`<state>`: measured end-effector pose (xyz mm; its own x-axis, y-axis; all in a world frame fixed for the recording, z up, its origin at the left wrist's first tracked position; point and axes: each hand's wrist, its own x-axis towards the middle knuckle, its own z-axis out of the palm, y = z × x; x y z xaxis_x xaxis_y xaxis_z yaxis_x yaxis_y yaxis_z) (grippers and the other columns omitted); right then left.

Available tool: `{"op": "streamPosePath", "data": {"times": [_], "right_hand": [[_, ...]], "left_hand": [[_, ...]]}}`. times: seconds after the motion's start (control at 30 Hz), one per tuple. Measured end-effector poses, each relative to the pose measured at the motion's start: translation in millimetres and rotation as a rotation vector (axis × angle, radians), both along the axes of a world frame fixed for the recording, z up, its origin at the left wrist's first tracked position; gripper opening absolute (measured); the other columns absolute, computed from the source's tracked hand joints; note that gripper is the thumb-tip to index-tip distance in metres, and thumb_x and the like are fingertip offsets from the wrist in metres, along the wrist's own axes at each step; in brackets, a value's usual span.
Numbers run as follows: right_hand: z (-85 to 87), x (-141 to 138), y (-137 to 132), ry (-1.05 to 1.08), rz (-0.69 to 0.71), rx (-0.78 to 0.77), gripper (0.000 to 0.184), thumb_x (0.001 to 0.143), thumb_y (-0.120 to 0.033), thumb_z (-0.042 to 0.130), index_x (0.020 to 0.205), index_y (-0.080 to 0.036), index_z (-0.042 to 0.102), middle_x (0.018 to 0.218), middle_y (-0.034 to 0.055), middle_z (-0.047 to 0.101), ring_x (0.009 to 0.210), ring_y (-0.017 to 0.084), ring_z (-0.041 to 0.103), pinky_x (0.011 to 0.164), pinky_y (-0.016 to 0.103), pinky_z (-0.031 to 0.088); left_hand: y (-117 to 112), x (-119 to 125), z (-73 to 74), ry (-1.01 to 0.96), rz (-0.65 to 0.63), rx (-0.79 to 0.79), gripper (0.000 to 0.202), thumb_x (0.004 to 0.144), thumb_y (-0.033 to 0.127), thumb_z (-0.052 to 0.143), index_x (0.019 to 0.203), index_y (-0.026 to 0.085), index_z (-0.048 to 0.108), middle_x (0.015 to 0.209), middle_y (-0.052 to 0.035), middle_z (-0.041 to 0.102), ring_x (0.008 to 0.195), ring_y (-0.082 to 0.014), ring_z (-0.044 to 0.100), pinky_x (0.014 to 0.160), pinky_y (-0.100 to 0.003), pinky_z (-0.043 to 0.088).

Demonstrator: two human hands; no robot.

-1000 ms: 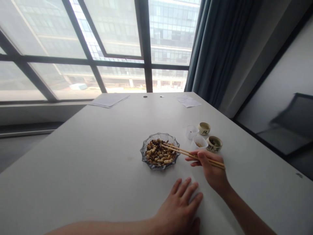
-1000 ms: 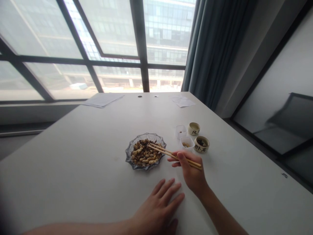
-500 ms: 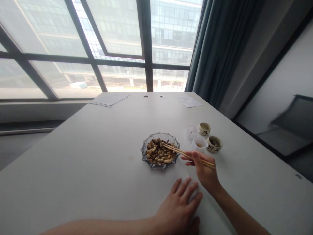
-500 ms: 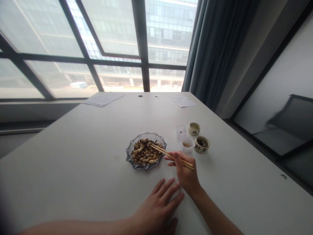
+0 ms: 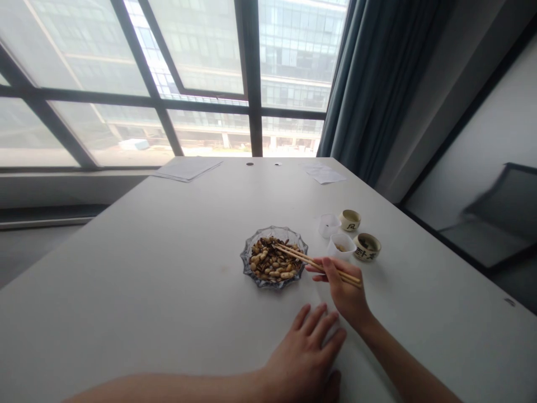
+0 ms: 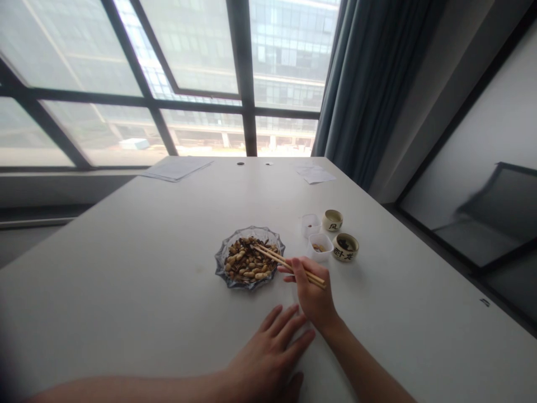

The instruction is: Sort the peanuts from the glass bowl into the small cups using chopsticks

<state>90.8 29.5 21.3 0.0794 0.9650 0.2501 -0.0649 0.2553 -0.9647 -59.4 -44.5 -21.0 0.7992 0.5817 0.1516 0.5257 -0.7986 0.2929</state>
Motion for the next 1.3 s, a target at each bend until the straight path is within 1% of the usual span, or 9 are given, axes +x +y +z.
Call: {"op": "streamPosePath", "data": {"times": [0.2, 0.47, 0.7, 0.77, 0.97, 1.07, 1.17, 1.23, 1.3], "right_hand": [[7.9, -2.7, -3.5, -0.052, 0.038, 0.001, 0.046, 0.093, -0.059, 0.070, 0.096, -0.015, 0.080, 0.095, 0.0115, 0.082, 0.090, 0.029, 0.081, 0.070, 0.034, 0.069], [1.1, 1.5, -2.5, -0.052, -0.043, 0.070, 0.042, 0.096, -0.055, 0.068, 0.097, -0.015, 0.081, 0.092, 0.0113, 0.082, 0.086, 0.029, 0.082, 0.069, 0.035, 0.070], [27.8, 19.1, -7.6, -0.027, -0.211, 0.107, 0.041, 0.098, -0.051, 0.067, 0.094, -0.013, 0.081, 0.084, 0.0116, 0.082, 0.077, 0.029, 0.082, 0.062, 0.034, 0.069], [34.2, 24.5, -9.7, -0.028, -0.222, 0.107, 0.039, 0.098, -0.050, 0.067, 0.095, -0.013, 0.080, 0.083, 0.0115, 0.082, 0.077, 0.028, 0.082, 0.062, 0.034, 0.070], [32.5, 28.2, -10.9, -0.064, -0.130, 0.095, 0.036, 0.101, -0.046, 0.064, 0.094, -0.014, 0.080, 0.085, 0.0110, 0.082, 0.078, 0.028, 0.082, 0.062, 0.034, 0.069], [29.1, 29.2, -11.8, -0.227, 0.011, 0.227, 0.028, 0.104, -0.036, 0.060, 0.097, -0.018, 0.081, 0.091, 0.0091, 0.082, 0.082, 0.025, 0.081, 0.066, 0.034, 0.069], [28.5, 31.9, -14.5, -0.447, 0.179, 0.384, 0.021, 0.102, -0.024, 0.061, 0.106, -0.022, 0.081, 0.102, 0.0083, 0.080, 0.095, 0.024, 0.078, 0.077, 0.034, 0.067], [29.4, 32.5, -16.3, -0.501, 0.207, 0.432, 0.022, 0.101, -0.020, 0.061, 0.112, -0.023, 0.081, 0.108, 0.0084, 0.080, 0.100, 0.024, 0.077, 0.082, 0.035, 0.066], [31.4, 32.0, -17.3, -0.460, 0.173, 0.435, 0.022, 0.101, -0.021, 0.061, 0.110, -0.023, 0.081, 0.106, 0.0085, 0.080, 0.097, 0.024, 0.077, 0.078, 0.035, 0.067]], "left_hand": [[0.2, 0.2, 0.7, -0.013, 0.002, -0.010, 0.064, 0.102, 0.050, 0.056, 0.158, 0.022, 0.041, 0.164, -0.0127, 0.038, 0.153, -0.0363, 0.026, 0.125, -0.058, 0.018], [0.4, 0.4, -1.6, -0.027, 0.005, 0.007, 0.062, 0.103, 0.051, 0.055, 0.157, 0.022, 0.043, 0.165, -0.0123, 0.038, 0.153, -0.0359, 0.026, 0.125, -0.057, 0.018], [-0.3, -1.4, 2.9, -0.010, 0.000, 0.006, 0.059, 0.104, 0.051, 0.053, 0.155, 0.022, 0.045, 0.166, -0.0116, 0.037, 0.154, -0.0360, 0.026, 0.125, -0.057, 0.019], [-0.6, -1.3, 2.8, -0.010, -0.003, 0.006, 0.060, 0.104, 0.051, 0.053, 0.156, 0.022, 0.044, 0.166, -0.0117, 0.036, 0.154, -0.0363, 0.026, 0.125, -0.057, 0.020], [-1.3, -0.1, 0.7, -0.011, 0.013, 0.015, 0.060, 0.103, 0.050, 0.056, 0.155, 0.023, 0.045, 0.166, -0.0110, 0.037, 0.153, -0.0357, 0.027, 0.125, -0.057, 0.019], [-1.3, 0.1, 0.7, -0.011, 0.012, 0.020, 0.060, 0.102, 0.048, 0.058, 0.154, 0.022, 0.046, 0.165, -0.0114, 0.037, 0.153, -0.0364, 0.027, 0.125, -0.057, 0.018], [-1.3, -0.2, 1.5, -0.017, 0.008, 0.013, 0.061, 0.101, 0.048, 0.058, 0.154, 0.023, 0.045, 0.165, -0.0114, 0.037, 0.153, -0.0363, 0.027, 0.125, -0.058, 0.019], [-1.6, -0.2, 1.9, -0.020, 0.010, 0.007, 0.061, 0.102, 0.049, 0.057, 0.155, 0.023, 0.044, 0.165, -0.0113, 0.037, 0.153, -0.0360, 0.027, 0.124, -0.058, 0.020], [-2.0, -0.1, 2.1, -0.016, 0.012, 0.007, 0.060, 0.102, 0.049, 0.057, 0.155, 0.023, 0.044, 0.166, -0.0109, 0.037, 0.153, -0.0360, 0.027, 0.124, -0.058, 0.020]]}}
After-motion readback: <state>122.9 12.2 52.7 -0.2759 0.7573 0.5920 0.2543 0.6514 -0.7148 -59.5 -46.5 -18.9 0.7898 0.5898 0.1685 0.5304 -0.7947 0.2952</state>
